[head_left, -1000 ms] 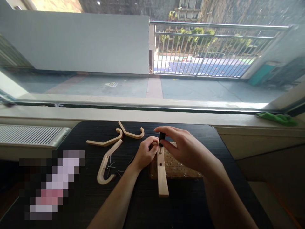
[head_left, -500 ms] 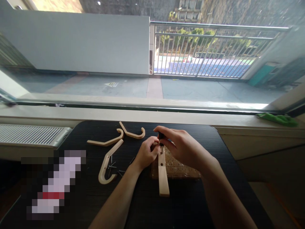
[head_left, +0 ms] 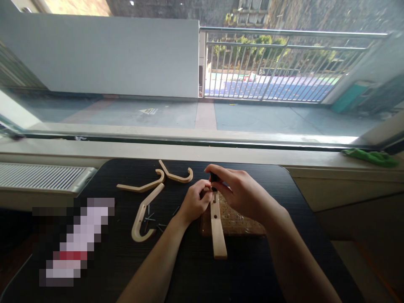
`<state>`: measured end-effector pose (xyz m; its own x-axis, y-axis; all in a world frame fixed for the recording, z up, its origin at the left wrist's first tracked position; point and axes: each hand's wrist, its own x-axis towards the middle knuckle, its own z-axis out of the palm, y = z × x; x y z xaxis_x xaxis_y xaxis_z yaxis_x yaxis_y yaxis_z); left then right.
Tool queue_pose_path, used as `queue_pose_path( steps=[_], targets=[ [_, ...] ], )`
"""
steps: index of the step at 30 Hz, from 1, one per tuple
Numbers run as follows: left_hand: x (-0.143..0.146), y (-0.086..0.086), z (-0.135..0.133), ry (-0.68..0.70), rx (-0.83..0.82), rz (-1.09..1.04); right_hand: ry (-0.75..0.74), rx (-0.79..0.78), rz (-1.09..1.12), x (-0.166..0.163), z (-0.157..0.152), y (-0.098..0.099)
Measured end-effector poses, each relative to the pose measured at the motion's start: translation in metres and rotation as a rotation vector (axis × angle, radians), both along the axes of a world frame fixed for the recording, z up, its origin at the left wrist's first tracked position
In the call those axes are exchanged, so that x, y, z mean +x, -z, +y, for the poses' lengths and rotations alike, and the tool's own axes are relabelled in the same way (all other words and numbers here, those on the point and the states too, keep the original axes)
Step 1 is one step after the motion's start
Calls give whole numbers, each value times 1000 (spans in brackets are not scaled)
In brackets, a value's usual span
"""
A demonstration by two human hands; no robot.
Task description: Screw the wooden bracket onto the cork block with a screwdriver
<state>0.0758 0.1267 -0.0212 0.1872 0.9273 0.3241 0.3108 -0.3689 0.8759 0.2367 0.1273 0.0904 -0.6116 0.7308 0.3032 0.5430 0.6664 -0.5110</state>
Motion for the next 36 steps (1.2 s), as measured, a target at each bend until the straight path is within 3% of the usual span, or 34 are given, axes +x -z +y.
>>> queue_pose_path(
  steps=[17,27,36],
  targets=[
    [0,-1,0,5,-19,-4,16,16,35,4,-19,8],
    [-1,0,0,-8,-13,-15,-23,186,51,2,-31,16],
    [-2,0,0,-6,-12,-16,76,156,-18,5,-27,10]
  ],
)
